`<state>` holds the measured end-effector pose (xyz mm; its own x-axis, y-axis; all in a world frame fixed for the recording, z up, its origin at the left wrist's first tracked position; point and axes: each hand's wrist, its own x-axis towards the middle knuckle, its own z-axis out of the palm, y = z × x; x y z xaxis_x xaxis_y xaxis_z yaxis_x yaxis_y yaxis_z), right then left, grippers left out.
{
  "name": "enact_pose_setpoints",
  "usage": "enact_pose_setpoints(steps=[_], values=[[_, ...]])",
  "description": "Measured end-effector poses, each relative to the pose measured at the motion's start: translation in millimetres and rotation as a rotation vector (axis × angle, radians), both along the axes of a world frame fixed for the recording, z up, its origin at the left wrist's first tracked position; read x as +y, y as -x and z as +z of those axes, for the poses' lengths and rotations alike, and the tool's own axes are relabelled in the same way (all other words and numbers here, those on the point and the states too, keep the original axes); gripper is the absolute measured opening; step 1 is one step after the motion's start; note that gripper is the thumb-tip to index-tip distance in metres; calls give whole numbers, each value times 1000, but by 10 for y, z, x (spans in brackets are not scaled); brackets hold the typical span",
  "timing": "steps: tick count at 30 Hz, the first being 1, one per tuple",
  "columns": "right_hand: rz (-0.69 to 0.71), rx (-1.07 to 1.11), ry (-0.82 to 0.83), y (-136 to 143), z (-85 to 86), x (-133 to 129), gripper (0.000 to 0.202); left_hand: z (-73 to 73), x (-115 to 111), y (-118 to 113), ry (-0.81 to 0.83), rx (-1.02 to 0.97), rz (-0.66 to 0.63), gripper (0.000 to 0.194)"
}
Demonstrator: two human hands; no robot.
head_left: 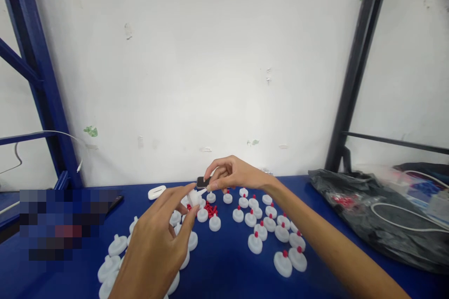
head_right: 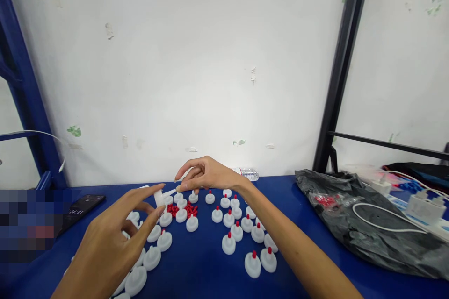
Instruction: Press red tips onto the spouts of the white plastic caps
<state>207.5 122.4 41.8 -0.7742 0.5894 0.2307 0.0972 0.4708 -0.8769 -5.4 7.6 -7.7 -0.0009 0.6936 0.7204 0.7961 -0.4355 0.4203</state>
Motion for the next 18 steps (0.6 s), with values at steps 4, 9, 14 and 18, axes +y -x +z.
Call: enact_pose_setpoints(steps=[4, 9, 14, 18], values=[[26, 12, 23, 15, 11, -25, 33, 7, -18, -14, -3, -10, -20, 36], [44, 35, 39, 23, 24, -49, 30, 19, -43, -36, 20, -9, -10, 39], [25, 19, 36, 39, 21, -63, 31, 1, -27, -19, 5, 17, -31, 38], [23, 9, 58, 56, 14, -73, 32, -7, -14, -13, 7, 33, -52, 37]])
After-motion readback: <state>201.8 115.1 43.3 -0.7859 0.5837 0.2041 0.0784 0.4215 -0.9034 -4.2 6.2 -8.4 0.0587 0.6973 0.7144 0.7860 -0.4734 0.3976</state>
